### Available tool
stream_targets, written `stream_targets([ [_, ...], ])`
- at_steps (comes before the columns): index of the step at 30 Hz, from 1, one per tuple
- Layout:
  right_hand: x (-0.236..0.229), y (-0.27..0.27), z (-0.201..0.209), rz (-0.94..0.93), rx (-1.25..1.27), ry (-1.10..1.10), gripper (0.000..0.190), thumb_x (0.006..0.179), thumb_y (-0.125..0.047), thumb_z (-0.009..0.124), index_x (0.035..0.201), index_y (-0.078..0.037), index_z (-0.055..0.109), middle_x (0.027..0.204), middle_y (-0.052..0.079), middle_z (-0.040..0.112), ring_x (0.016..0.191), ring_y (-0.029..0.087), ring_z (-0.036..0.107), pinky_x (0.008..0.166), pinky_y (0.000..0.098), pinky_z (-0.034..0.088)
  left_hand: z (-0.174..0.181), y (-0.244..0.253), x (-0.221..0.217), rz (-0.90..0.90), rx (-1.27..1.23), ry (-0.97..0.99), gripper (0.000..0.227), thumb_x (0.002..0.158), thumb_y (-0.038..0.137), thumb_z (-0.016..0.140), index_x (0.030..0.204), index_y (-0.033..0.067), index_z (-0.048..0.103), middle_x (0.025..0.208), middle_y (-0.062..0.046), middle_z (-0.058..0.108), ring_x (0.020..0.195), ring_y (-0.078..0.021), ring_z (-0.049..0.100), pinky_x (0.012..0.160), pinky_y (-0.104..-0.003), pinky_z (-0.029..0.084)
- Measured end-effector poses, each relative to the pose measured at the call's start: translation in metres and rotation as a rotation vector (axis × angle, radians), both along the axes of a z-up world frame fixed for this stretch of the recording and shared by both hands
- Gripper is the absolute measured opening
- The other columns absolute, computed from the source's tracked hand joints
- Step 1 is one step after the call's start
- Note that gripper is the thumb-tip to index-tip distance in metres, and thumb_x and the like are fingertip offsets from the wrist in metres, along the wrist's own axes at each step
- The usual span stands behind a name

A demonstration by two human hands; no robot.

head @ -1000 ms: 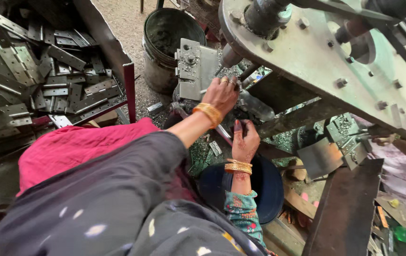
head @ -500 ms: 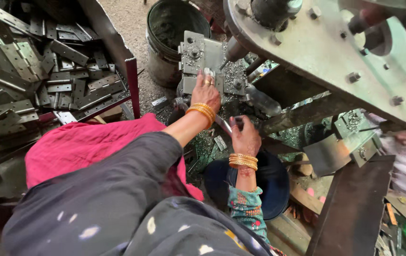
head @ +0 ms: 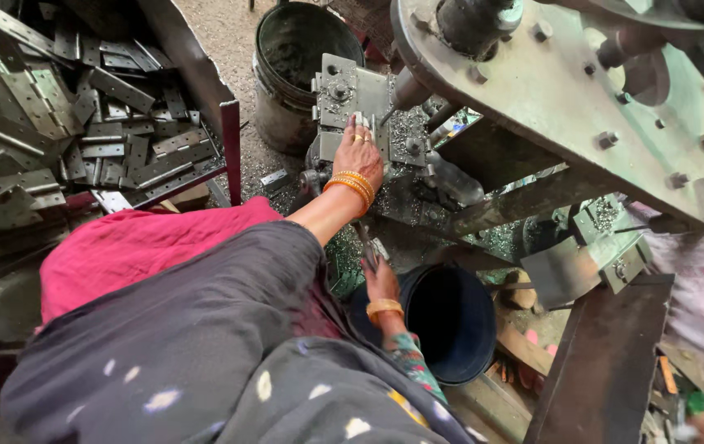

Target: The person repeatedly picks up small metal pieces from a bin, places them into a press machine, operates the press, and removes the processed pieces. The person handles the metal pieces one at a time and uses a tool to assist with removal from the press.

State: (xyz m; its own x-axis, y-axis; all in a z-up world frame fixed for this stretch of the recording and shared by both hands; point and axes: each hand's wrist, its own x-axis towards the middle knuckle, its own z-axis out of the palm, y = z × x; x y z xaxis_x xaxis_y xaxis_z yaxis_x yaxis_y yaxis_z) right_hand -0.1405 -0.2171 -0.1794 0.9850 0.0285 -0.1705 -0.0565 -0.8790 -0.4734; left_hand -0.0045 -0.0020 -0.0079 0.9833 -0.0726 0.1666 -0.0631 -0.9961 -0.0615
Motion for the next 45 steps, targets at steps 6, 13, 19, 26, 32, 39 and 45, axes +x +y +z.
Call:
stream_targets([
  [6, 0.033, -0.02, 0.009, 0.065, 0.004, 0.101, 0.045, 0.093, -0.048, 0.065, 0.109, -0.006, 0.07, 0.096, 0.026, 0.074, 0.093, 0.045, 0.071, 0.08, 0.0522, 0.054, -0.006, 0.004, 0.002, -0.066, -0.066, 0.156, 0.043, 0.109, 0.019, 0.042, 0.135, -0.005, 0.065, 0.149, -0.022, 0.056, 0.148, -0.0354, 0.043, 0.126, -0.048, 0.022],
  [13, 0.01, -0.002, 0.023, -0.076, -0.028, 0.048, 0.051, 0.093, -0.057, 0.061, 0.108, -0.009, 0.07, 0.093, 0.024, 0.072, 0.092, 0.048, 0.068, 0.075, 0.053, 0.051, -0.03, -0.004, 0.031, 0.059, -0.029, -0.079, 0.051, 0.099, 0.025, 0.041, 0.138, -0.0026, 0.057, 0.152, -0.02, 0.046, 0.144, -0.0349, 0.037, 0.118, -0.048, 0.02],
  [19, 0.031, -0.006, 0.009, 0.017, 0.052, 0.135, 0.061, 0.091, -0.065, 0.061, 0.107, -0.007, 0.072, 0.089, 0.024, 0.074, 0.09, 0.045, 0.071, 0.076, 0.0515, 0.052, -0.031, 0.007, 0.021, -0.04, -0.107, 0.163, 0.045, 0.11, 0.02, 0.037, 0.146, 0.0019, 0.054, 0.165, -0.017, 0.038, 0.156, -0.0352, 0.029, 0.128, -0.051, 0.012],
  [26, 0.017, -0.004, 0.035, -0.096, -0.069, 0.09, 0.063, 0.091, -0.065, 0.063, 0.1, -0.005, 0.077, 0.096, 0.021, 0.074, 0.094, 0.043, 0.071, 0.08, 0.0512, 0.053, -0.027, 0.006, 0.043, 0.057, 0.008, 0.028, 0.05, 0.102, 0.022, 0.039, 0.147, 0.002, 0.051, 0.161, -0.016, 0.037, 0.151, -0.0329, 0.027, 0.125, -0.051, 0.008],
  [32, 0.023, 0.003, 0.005, -0.037, 0.109, 0.146, 0.06, 0.088, -0.059, 0.067, 0.115, -0.005, 0.07, 0.095, 0.027, 0.074, 0.092, 0.047, 0.07, 0.084, 0.0503, 0.054, -0.012, 0.019, 0.016, 0.016, -0.035, 0.103, 0.049, 0.105, 0.023, 0.039, 0.145, -0.0006, 0.054, 0.164, -0.017, 0.036, 0.154, -0.0351, 0.026, 0.125, -0.051, 0.006],
  [39, 0.027, -0.022, 0.013, -0.071, -0.048, 0.005, 0.058, 0.089, -0.056, 0.069, 0.118, -0.006, 0.069, 0.1, 0.026, 0.072, 0.097, 0.048, 0.067, 0.081, 0.0525, 0.052, -0.025, 0.007, 0.054, 0.035, 0.034, 0.156, 0.053, 0.102, 0.025, 0.036, 0.146, -0.0002, 0.05, 0.163, -0.019, 0.032, 0.151, -0.0349, 0.026, 0.122, -0.054, 0.003],
  [45, 0.003, -0.002, -0.028, -0.002, 0.062, -0.032, 0.056, 0.089, -0.056, 0.067, 0.117, -0.007, 0.07, 0.098, 0.025, 0.073, 0.092, 0.047, 0.067, 0.078, 0.0528, 0.051, -0.039, 0.016, 0.045, 0.117, -0.176, -0.064, 0.051, 0.104, 0.022, 0.035, 0.15, 0.0041, 0.048, 0.163, -0.013, 0.037, 0.154, -0.0345, 0.025, 0.124, -0.053, 0.006],
])
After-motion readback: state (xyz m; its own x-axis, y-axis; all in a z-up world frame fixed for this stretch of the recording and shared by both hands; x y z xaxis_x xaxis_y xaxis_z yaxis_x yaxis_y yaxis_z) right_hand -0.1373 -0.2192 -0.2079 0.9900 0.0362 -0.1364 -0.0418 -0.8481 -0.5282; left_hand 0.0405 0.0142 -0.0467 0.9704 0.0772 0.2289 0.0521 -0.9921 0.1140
